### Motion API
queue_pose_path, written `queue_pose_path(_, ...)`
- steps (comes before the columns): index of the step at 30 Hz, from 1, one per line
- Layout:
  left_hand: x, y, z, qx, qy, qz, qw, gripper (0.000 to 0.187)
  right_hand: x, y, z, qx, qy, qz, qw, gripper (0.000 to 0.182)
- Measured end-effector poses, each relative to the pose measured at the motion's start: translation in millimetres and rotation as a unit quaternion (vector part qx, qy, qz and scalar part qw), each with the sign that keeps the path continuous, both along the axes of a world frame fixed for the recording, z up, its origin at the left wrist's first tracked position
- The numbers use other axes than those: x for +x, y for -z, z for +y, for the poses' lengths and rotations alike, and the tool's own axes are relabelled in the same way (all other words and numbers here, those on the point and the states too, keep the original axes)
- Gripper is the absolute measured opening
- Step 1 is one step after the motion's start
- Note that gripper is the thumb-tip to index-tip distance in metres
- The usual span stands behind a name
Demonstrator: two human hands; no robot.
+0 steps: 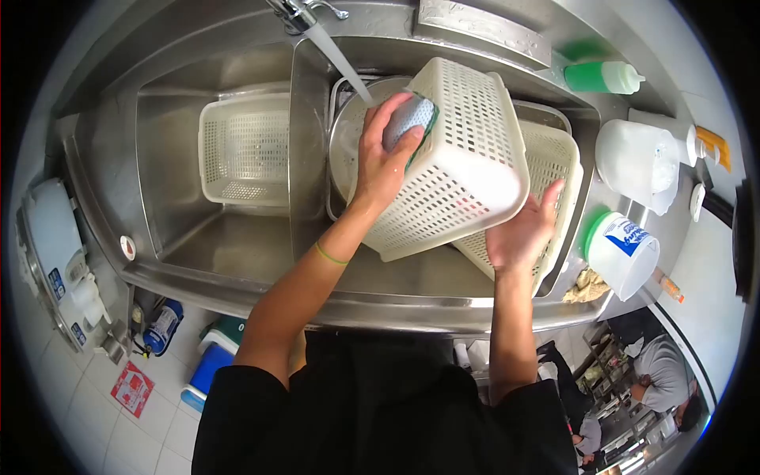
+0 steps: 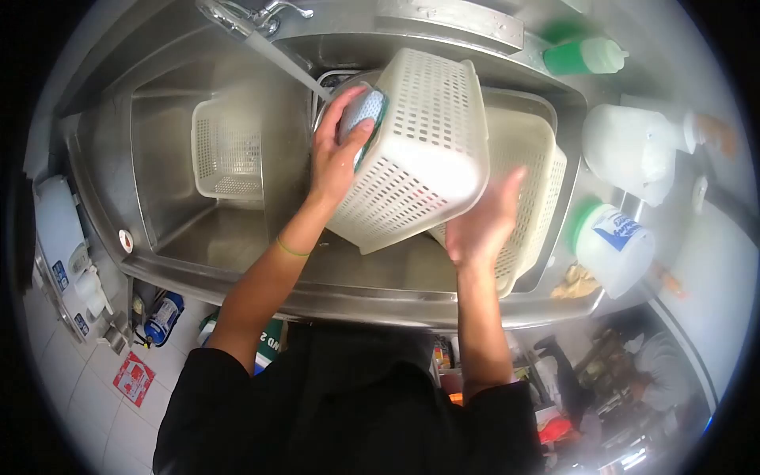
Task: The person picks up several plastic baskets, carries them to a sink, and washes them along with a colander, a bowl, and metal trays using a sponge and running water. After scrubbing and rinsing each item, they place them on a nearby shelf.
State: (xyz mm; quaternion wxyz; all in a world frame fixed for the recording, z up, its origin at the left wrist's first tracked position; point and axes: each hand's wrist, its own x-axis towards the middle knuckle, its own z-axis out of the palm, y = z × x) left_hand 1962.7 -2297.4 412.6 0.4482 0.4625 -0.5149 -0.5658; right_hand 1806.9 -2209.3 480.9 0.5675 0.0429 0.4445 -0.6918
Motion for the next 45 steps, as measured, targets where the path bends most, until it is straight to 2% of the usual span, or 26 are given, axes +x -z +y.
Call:
queue_pose_path(1, 0.5, -3.3, 0.4, -0.016, 0.023, -0.017, 0.999, 0.041, 1.4, 4.9, 2.1, -0.001, 0.001, 0.003, 1.000, 0.062)
queue_pose_path(3, 0.4, -9.1, -3.1, -0.054, 0.015, -0.038, 0.998, 0.041, 13.9, 16.9, 5.1, 0.094, -0.174, 0.323, 0.926, 0.048)
queue_pose_path(5, 10.3, -10.4, -19.5, -0.137, 0.049, -0.129, 0.981, 0.038, 27.6, 12.9, 4.6, 0.098, -0.155, 0.285, 0.941, 0.037)
queue_pose_path(7, 7.9, -16.2, -44.9, -0.166, 0.073, -0.171, 0.968, 0.037, 36.1, 2.5, 5.1, 0.084, -0.264, 0.297, 0.914, 0.037)
queue_pose_path(9, -1.8, -12.0, -68.4, -0.233, 0.186, -0.372, 0.879, 0.037, 43.2, -0.2, 13.5, 0.085, -0.297, 0.320, 0.895, 0.035)
queue_pose_path(11, -11.2, 14.5, -92.0, -0.225, 0.169, -0.367, 0.886, 0.037, 49.9, 6.3, 29.7, 0.066, -0.318, 0.369, 0.871, 0.033)
queue_pose_path(13, -17.6, 38.0, -107.9, -0.221, 0.147, -0.358, 0.895, 0.038, 44.8, 20.1, 44.0, 0.067, -0.216, 0.321, 0.920, 0.031)
queue_pose_path(15, -20.9, 57.9, -112.9, -0.123, 0.099, -0.251, 0.955, 0.038, 39.8, 26.8, 57.8, 0.035, -0.144, 0.296, 0.944, 0.030)
queue_pose_path(16, -21.0, 67.4, -115.4, 0.030, 0.099, -0.137, 0.985, 0.041, 37.4, 32.6, 67.9, 0.036, -0.146, 0.298, 0.943, 0.030)
queue_pose_path(18, -22.4, 137.9, -100.5, 0.039, 0.017, -0.034, 0.999, 0.045, 33.3, 42.6, 82.4, -0.013, -0.073, 0.274, 0.959, 0.030)
queue_pose_path(19, -22.4, 155.8, -67.3, 0.121, -0.050, -0.157, 0.979, 0.044, 33.7, 42.3, 83.4, -0.015, -0.080, 0.275, 0.958, 0.030)
queue_pose_path(20, -9.1, 183.2, -41.7, 0.076, -0.029, -0.222, 0.972, 0.041, 35.5, 42.7, 83.1, -0.001, -0.028, 0.257, 0.966, 0.030)
queue_pose_path(22, 20.2, 171.9, 1.5, 0.148, -0.029, -0.298, 0.943, 0.039, 40.6, 43.6, 79.7, 0.027, 0.053, 0.219, 0.974, 0.030)
queue_pose_path(24, 87.5, 252.7, 41.7, 0.125, 0.061, -0.360, 0.922, 0.038, 51.0, 50.8, 81.6, 0.020, 0.038, 0.250, 0.967, 0.028)
queue_pose_path(25, 94.7, 255.3, 56.7, 0.127, 0.051, -0.364, 0.921, 0.038, 56.1, 54.7, 77.2, -0.004, 0.038, 0.282, 0.959, 0.027)
queue_pose_path(29, 99.0, 233.4, 134.1, 0.268, -0.138, -0.339, 0.891, 0.034, 48.1, 65.0, 66.8, -0.042, -0.004, 0.288, 0.957, 0.022)
queue_pose_path(33, 51.6, 75.3, 70.7, 0.179, -0.126, -0.323, 0.921, 0.032, 60.8, 54.8, 32.6, 0.010, 0.029, 0.323, 0.946, 0.013)
queue_pose_path(35, 39.0, 31.8, 53.2, 0.052, -0.117, -0.229, 0.965, 0.032, 64.2, 63.9, 23.5, 0.025, 0.019, 0.316, 0.948, 0.015)
queue_pose_path(37, 25.6, 9.9, 34.5, -0.067, -0.136, -0.183, 0.971, 0.031, 64.7, 61.0, 14.3, 0.080, -0.023, 0.353, 0.932, 0.017)
queue_pose_path(38, 21.9, 3.2, 19.8, -0.102, -0.099, -0.179, 0.974, 0.033, 63.1, 62.9, 16.9, 0.121, -0.086, 0.404, 0.902, 0.019)
queue_pose_path(39, 23.1, -1.8, 1.8, -0.139, -0.061, -0.164, 0.975, 0.036, 71.9, 54.0, 6.7, 0.137, -0.051, 0.413, 0.899, 0.015)
queue_pose_path(40, 21.7, -10.4, -14.2, -0.175, -0.018, -0.201, 0.964, 0.034, 67.7, 44.4, -0.5, 0.125, -0.080, 0.372, 0.916, 0.016)
queue_pose_path(42, 15.2, 0.3, -35.6, -0.306, 0.033, -0.176, 0.935, 0.035, 68.3, 47.6, -10.7, 0.036, -0.013, 0.286, 0.957, 0.022)
queue_pose_path(43, 7.9, 10.9, -39.2, -0.293, 0.051, -0.114, 0.948, 0.033, 60.2, 50.8, -12.9, 0.016, -0.011, 0.261, 0.965, 0.023)
queue_pose_path(44, 15.3, 28.4, -40.4, -0.184, 0.073, -0.100, 0.975, 0.039, 55.7, 46.0, -7.4, 0.019, -0.029, 0.251, 0.967, 0.022)
queue_pose_path(45, 20.1, 57.1, -40.7, 0.046, 0.082, 0.034, 0.995, 0.042, 56.0, 51.7, 0.0, 0.026, -0.042, 0.296, 0.954, 0.023)
